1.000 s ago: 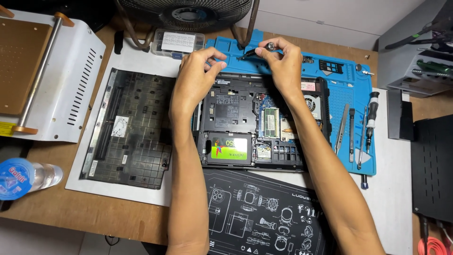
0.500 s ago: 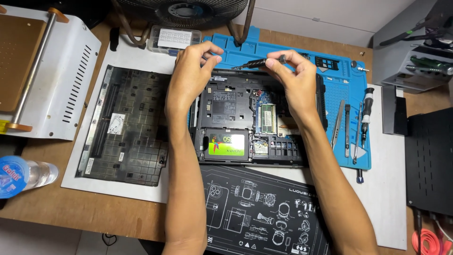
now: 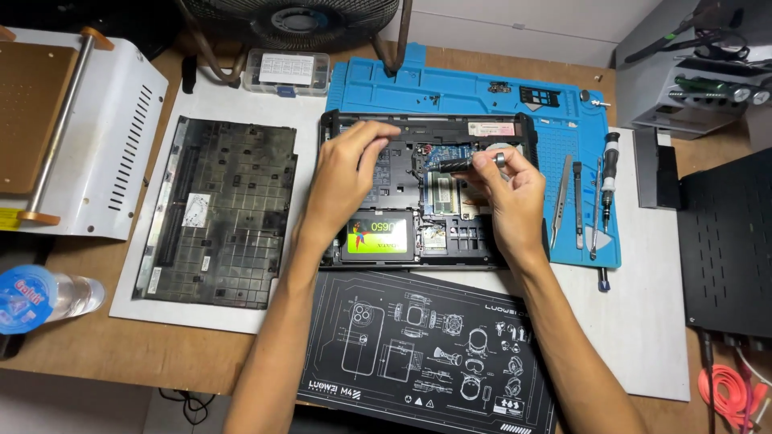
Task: A technician disassembles a laptop on a repair bench, using a screwdriver to remove screws and then lifting out the cooling fan to access the motherboard.
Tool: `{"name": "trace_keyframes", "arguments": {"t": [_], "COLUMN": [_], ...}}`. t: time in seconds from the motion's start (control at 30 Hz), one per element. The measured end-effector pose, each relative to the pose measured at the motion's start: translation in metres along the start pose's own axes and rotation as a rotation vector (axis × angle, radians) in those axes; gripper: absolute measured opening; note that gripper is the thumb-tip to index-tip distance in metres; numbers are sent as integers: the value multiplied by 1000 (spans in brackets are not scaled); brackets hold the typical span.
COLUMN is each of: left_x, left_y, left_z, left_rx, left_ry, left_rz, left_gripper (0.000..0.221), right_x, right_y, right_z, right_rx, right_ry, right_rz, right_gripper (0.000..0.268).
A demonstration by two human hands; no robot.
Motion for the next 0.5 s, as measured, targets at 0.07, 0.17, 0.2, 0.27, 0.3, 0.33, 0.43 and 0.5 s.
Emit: {"name": "trace_keyframes", "arguments": {"t": [0.07,0.17,0.2,0.27,0.3,0.33,0.43,0.5], "left_x": [-4,-19,-24,-32,-34,-37,-41,-38], "left_y": [-13,-29,-33,-36,-38,-38,-40,-40], "left_z": [1,8,11,3,0,1,1,-4], "left_rx": [27,33,13,29,43,43,74,109], "left_ry": [-30,-35,1,-16,-31,-29,-93,-122], "left_rz": [31,106,142,134,122,121,61,29], "left_gripper": [25,26,26,27,30,30,28,20], "right_x": [1,12,14,16,16,16,15,15], "right_y": [-5,-9,-8,-8,-7,-7,-9,-11], "right_z": [-2,-13,-18,-21,-22,-21,-22,-23], "right_rx": [-11,-37,-51,-56,-57,-55,-60,-50], "right_ry": [-1,28,64,84,104,105,111,101], "right_rz": [-4,-28,-37,-30,-20,-18,-4,-2], "right_gripper": [17,18,18,18,18,18,19,20]}}
Point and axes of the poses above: each hand's wrist, its own y-axis towards the middle knuckle, its own x-axis out of the back of the hand, z = x × y, the point moved 5 cm from there along y, towards the middle knuckle, and after that the axes turned 3 degrees about x, right-handed, at the moved point
